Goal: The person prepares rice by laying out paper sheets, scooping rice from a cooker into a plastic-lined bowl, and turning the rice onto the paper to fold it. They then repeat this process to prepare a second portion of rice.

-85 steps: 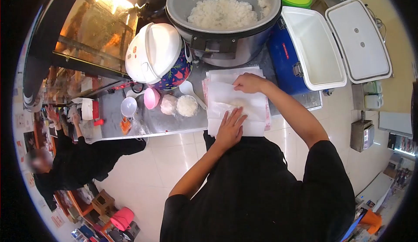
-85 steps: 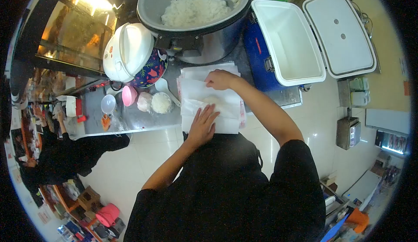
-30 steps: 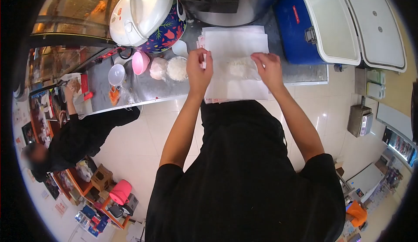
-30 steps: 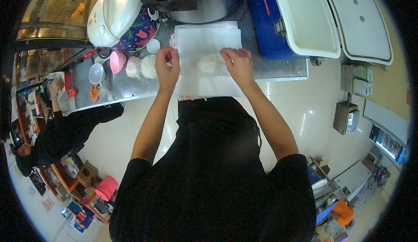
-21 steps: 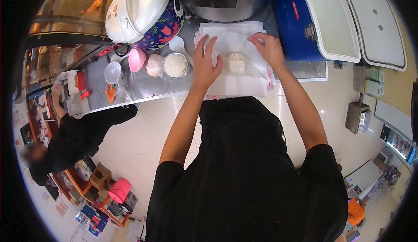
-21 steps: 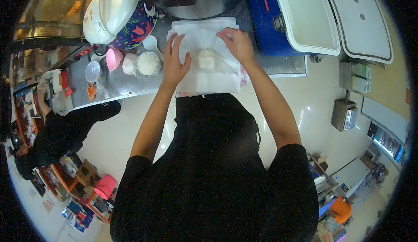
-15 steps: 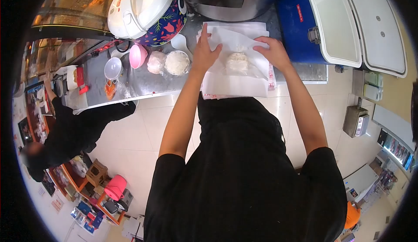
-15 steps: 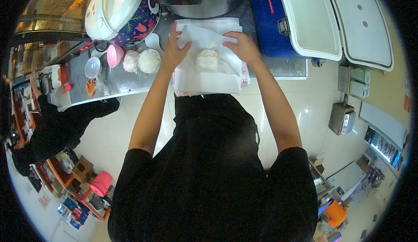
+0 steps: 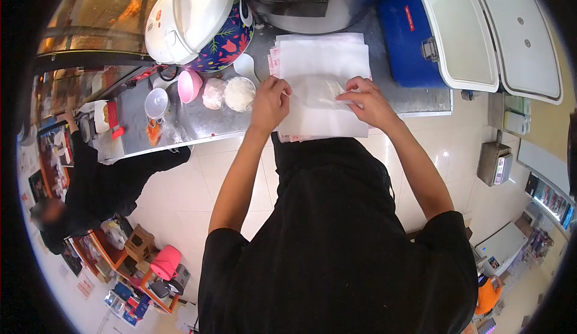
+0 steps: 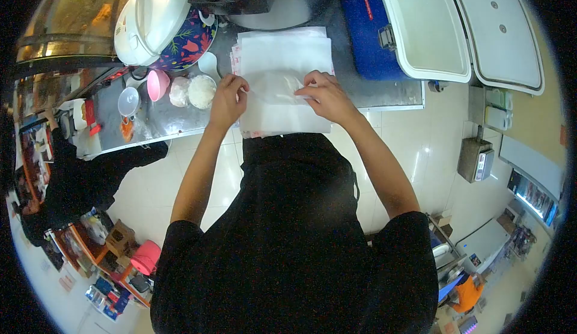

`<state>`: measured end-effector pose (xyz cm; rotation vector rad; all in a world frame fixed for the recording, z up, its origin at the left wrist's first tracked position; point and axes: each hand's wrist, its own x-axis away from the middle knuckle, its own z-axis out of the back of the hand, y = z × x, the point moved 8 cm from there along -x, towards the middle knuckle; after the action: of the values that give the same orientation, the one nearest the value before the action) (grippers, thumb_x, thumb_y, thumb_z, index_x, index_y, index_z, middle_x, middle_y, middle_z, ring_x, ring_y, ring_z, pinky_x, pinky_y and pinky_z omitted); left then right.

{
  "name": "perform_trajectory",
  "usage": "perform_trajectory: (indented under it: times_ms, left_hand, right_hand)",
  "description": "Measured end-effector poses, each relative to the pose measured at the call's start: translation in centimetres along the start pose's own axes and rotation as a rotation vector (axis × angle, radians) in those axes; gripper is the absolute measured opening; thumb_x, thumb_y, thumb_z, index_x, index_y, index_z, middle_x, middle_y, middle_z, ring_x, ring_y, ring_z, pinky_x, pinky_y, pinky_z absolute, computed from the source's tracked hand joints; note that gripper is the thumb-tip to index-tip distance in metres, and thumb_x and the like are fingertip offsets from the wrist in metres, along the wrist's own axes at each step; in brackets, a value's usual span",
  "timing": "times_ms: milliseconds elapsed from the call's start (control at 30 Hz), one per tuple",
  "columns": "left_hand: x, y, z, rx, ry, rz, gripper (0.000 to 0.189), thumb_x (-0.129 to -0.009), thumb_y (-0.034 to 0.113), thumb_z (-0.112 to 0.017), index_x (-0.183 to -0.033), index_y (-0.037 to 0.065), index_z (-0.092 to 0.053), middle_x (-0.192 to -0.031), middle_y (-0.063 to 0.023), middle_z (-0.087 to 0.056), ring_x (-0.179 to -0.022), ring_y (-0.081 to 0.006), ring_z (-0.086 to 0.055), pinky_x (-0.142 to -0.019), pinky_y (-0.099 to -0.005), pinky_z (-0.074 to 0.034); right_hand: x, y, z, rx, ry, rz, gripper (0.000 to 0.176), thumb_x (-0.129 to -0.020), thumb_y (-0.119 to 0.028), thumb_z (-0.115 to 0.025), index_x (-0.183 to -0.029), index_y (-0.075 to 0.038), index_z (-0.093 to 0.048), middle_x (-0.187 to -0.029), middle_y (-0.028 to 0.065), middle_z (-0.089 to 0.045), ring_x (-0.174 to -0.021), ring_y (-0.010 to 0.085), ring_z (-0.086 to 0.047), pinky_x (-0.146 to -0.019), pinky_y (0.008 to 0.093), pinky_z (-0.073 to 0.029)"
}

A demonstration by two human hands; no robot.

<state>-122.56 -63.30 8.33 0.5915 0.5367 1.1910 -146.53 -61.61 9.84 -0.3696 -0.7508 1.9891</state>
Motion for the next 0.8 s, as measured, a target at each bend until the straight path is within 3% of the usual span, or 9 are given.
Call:
perform_trajectory:
  times_ms: [67,133,333,433,500,533,633,667,800]
  left_hand:
    - [0.2,2.3,0.6,0.115,-0.012,0.057,0.016,-0.076,-0.003,-0.057,-0.085,0.006,-0.065,-0.089,-0.0112,-0.063,-0.084,-0.0306,-0.065,-0.075,-0.0418,-0.052]
    - [0.7,3.5,-0.6,0.117,-0.033,-0.025,0.017,-0.076,-0.003,-0.057,-0.087,0.006,-0.065,-0.087,-0.0115,-0.063,-0.084,-0.0302,-0.065,-0.074,-0.0411,-0.052]
    - [1.8,3.2,-0.5,0.252,0.109,0.043,0.021,-0.076,-0.003,-0.057,-0.095,0.006,-0.064,-0.084,-0.0097,-0.062,-0.079,-0.0276,-0.065,-0.073,-0.0378,-0.052]
    - [2.6,4.7,-0.9,0.22,0.096,-0.043,0.02,-0.078,-0.003,-0.057,-0.096,0.004,-0.063,-0.085,-0.0112,-0.062,-0.079,-0.0279,-0.065,-0.073,-0.0363,-0.052]
    - [3.2,4.9,-2.3,0.231,-0.029,-0.03,0.019,-0.078,-0.002,-0.058,-0.095,0.004,-0.062,-0.086,-0.0119,-0.062,-0.079,-0.0289,-0.065,-0.072,-0.0368,-0.052]
    - [3.0,4.4,-2.7,0.195,-0.026,-0.008,0.028,-0.078,-0.001,-0.058,-0.104,0.005,-0.062,-0.097,-0.0147,-0.064,-0.09,-0.0328,-0.064,-0.08,-0.0403,-0.051]
    - [1.1,3.7,-2.0,0.018,0.155,-0.054,0.04,-0.076,0.001,-0.057,-0.116,0.008,-0.06,-0.115,-0.0137,-0.061,-0.108,-0.0328,-0.059,-0.093,-0.0452,-0.046]
    - [0.7,3.0,-2.6,0.018,0.105,-0.026,0.049,-0.077,0.007,-0.058,-0.127,0.01,-0.056,-0.131,-0.0135,-0.056,-0.122,-0.0336,-0.051,-0.103,-0.0497,-0.039]
    - [-0.7,2.1,-3.7,-0.138,-0.005,-0.094,0.045,-0.079,0.013,-0.061,-0.124,0.012,-0.06,-0.115,-0.0118,-0.061,-0.112,-0.0336,-0.056,-0.095,-0.0509,-0.041]
  right_hand:
    - [-0.5,-0.3,0.8,-0.005,0.063,0.011,0.022,-0.084,-0.01,-0.07,-0.104,-0.015,-0.074,-0.112,0.0065,-0.061,-0.108,0.0291,-0.059,-0.098,0.0431,-0.044]
    - [-1.2,-0.2,1.2,-0.039,0.091,-0.026,0.02,-0.084,-0.011,-0.07,-0.103,-0.016,-0.074,-0.113,0.0066,-0.061,-0.107,0.0295,-0.06,-0.098,0.0441,-0.044]
    - [-1.5,-0.9,-0.3,-0.022,-0.123,0.014,0.018,-0.088,-0.012,-0.066,-0.105,-0.016,-0.071,-0.115,0.0064,-0.063,-0.109,0.0286,-0.06,-0.097,0.041,-0.045]
    - [-1.2,-1.1,0.9,-0.046,0.172,0.06,0.016,-0.091,-0.012,-0.064,-0.106,-0.013,-0.07,-0.107,0.0092,-0.067,-0.102,0.0301,-0.065,-0.089,0.0405,-0.05]
    - [-2.1,0.9,1.4,-0.256,0.249,-0.131,0.013,-0.094,-0.013,-0.062,-0.106,-0.012,-0.068,-0.102,0.0127,-0.069,-0.095,0.0327,-0.068,-0.082,0.0408,-0.052]
    - [-2.4,1.7,1.6,-0.364,0.289,-0.235,0.012,-0.095,-0.013,-0.061,-0.106,-0.011,-0.067,-0.099,0.0144,-0.07,-0.092,0.0341,-0.069,-0.079,0.041,-0.054]
    - [-4.2,2.9,2.8,-0.233,0.354,-0.295,0.013,-0.1,-0.013,-0.055,-0.107,-0.008,-0.065,-0.089,0.0143,-0.071,-0.074,0.0338,-0.067,-0.069,0.0348,-0.053]
    - [-4.8,4.0,2.4,-0.183,0.285,-0.397,0.013,-0.099,-0.015,-0.057,-0.107,-0.007,-0.064,-0.094,0.0161,-0.071,-0.08,0.0296,-0.069,-0.072,0.0336,-0.052]
    - [-6.0,9.9,-2.1,-0.329,0.181,-0.458,0.024,-0.099,-0.023,-0.057,-0.115,-0.007,-0.064,-0.106,0.0175,-0.071,-0.1,0.0312,-0.068,-0.085,0.0374,-0.051]
